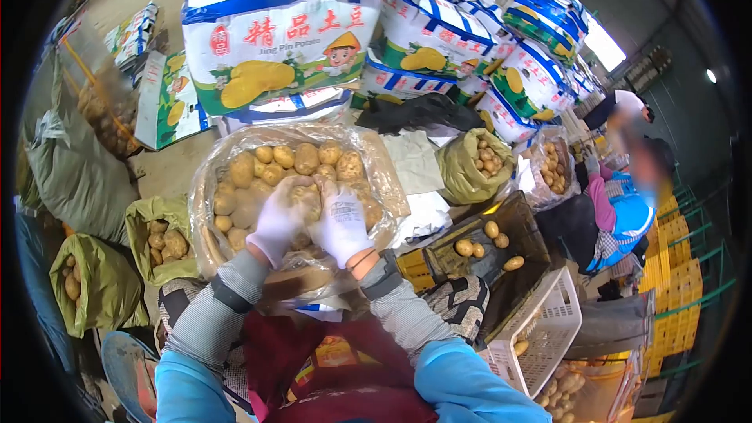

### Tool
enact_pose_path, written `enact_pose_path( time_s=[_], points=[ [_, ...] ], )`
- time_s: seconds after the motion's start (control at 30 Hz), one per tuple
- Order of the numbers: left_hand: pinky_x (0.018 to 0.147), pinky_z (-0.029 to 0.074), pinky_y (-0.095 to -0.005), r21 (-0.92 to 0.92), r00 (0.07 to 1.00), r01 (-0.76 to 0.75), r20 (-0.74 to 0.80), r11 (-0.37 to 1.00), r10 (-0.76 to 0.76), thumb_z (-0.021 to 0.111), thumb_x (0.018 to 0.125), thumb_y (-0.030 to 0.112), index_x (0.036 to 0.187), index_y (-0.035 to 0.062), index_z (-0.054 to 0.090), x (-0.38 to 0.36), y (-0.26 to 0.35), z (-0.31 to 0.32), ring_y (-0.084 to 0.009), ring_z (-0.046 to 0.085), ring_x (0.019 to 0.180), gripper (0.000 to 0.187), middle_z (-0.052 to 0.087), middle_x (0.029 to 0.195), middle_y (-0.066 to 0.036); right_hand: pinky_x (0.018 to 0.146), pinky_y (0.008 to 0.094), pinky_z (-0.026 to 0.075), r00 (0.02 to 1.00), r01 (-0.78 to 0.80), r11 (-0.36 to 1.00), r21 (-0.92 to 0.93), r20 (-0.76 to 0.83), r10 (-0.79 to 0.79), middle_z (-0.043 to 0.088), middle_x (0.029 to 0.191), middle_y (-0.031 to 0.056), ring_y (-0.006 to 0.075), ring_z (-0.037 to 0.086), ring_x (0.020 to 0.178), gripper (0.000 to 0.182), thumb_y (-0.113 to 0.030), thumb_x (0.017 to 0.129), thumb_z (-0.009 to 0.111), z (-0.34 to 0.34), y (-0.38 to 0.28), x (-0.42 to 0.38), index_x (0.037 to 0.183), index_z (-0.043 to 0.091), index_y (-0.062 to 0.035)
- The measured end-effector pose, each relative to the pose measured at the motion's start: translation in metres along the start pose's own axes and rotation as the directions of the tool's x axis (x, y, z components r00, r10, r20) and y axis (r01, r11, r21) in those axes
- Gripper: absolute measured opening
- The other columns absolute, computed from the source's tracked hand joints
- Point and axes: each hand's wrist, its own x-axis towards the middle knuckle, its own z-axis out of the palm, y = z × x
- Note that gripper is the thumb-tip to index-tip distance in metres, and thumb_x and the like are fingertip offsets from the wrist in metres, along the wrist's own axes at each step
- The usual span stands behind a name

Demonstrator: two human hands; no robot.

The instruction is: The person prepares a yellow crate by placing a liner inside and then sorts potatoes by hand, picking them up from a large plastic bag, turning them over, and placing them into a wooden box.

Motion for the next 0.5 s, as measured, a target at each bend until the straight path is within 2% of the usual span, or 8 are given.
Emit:
enact_pose_path(
  time_s=[0.07,0.1,0.17,0.2,0.23,0.3,0.4,0.5],
  points=[
    [0.084,0.051,-0.0361,0.102,0.992,-0.085,-0.088,0.991,0.094,0.061,0.088,0.014,0.122,-0.0007,0.056,0.007,-0.005,-0.008,-0.0251,0.063,0.092,0.037,0.065,0.111,-0.014,0.094,0.0443,0.047,1.0,0.009,0.979,0.204,0.006,-0.01,0.059,0.114,0.0221,0.0384,0.058,0.107,0.067,-0.032,0.072,0.075,-0.001,0.002,-0.003,0.13,0.052,-0.0082],
    [0.083,0.051,-0.0372,0.532,0.936,-0.299,0.002,0.792,0.352,0.06,0.087,0.011,0.116,0.0001,0.059,0.013,-0.021,-0.028,-0.0269,0.063,0.09,0.031,0.066,0.106,-0.015,0.094,0.0426,0.047,0.999,0.034,0.947,0.318,0.002,-0.037,0.059,0.116,0.0207,0.0368,0.058,0.109,0.069,-0.031,0.07,0.075,0.0,0.002,-0.005,0.131,0.051,-0.0099],
    [0.081,0.052,-0.0408,0.477,0.925,-0.33,-0.007,0.815,0.379,0.056,0.086,0.009,0.104,0.0024,0.064,0.012,-0.024,-0.03,-0.0316,0.063,0.088,0.02,0.067,0.098,-0.017,0.098,0.0431,0.045,0.983,0.184,0.89,0.416,-0.058,-0.176,0.059,0.124,0.0198,0.0357,0.057,0.113,0.059,-0.032,0.078,0.071,-0.012,0.0,-0.011,0.13,0.053,-0.0113],
    [0.076,0.051,-0.0368,0.455,0.936,-0.327,0.036,0.829,0.35,0.054,0.089,0.014,0.107,0.0031,0.062,0.019,-0.028,-0.034,-0.0275,0.063,0.085,0.022,0.066,0.098,-0.014,0.099,0.0431,0.044,0.992,0.129,0.907,0.4,-0.036,-0.125,0.059,0.123,0.0194,0.036,0.056,0.114,0.061,-0.034,0.08,0.07,-0.02,0.003,-0.018,0.133,0.05,-0.0133],
    [0.071,0.051,-0.0328,0.146,0.993,-0.099,0.074,0.984,0.089,0.053,0.092,0.019,0.11,0.0038,0.061,0.024,-0.026,-0.037,-0.0233,0.063,0.082,0.024,0.066,0.098,-0.011,0.1,0.0437,0.043,0.996,0.083,0.938,0.337,0.004,-0.09,0.058,0.125,0.0189,0.0366,0.055,0.116,0.064,-0.036,0.081,0.07,-0.025,0.008,-0.023,0.137,0.048,-0.0144],
    [0.061,0.05,-0.0249,-0.316,0.904,0.423,0.215,0.849,-0.371,0.049,0.098,0.029,0.115,0.0052,0.057,0.038,-0.019,-0.038,-0.015,0.062,0.077,0.031,0.065,0.097,-0.006,0.099,0.043,0.046,0.988,0.052,0.948,0.315,-0.153,-0.003,0.055,0.128,0.0168,0.0365,0.054,0.117,0.067,-0.033,0.08,0.072,-0.049,0.021,-0.037,0.139,0.046,-0.0131],
    [0.06,0.049,-0.0246,-0.319,0.888,0.458,0.135,0.83,-0.439,0.048,0.099,0.038,0.126,0.0172,0.051,0.045,-0.034,-0.039,-0.0163,0.061,0.081,0.034,0.059,0.115,-0.008,0.093,0.0362,0.052,0.834,0.068,0.951,0.302,-0.54,0.112,0.057,0.125,0.0159,0.029,0.062,0.109,0.072,-0.016,0.076,0.078,-0.157,0.065,-0.084,0.139,0.045,-0.012],
    [0.06,0.053,-0.0255,-0.333,0.842,0.512,0.379,0.792,-0.385,0.057,0.094,0.04,0.118,0.0166,0.057,0.059,-0.072,-0.057,-0.0173,0.061,0.077,0.034,0.059,0.109,-0.005,0.088,0.0365,0.054,0.442,0.053,0.999,0.011,-0.897,-0.014,0.057,0.122,0.0136,0.0252,0.061,0.108,0.069,-0.005,0.072,0.08,-0.294,0.118,-0.167,0.134,0.048,-0.0087]
  ],
)
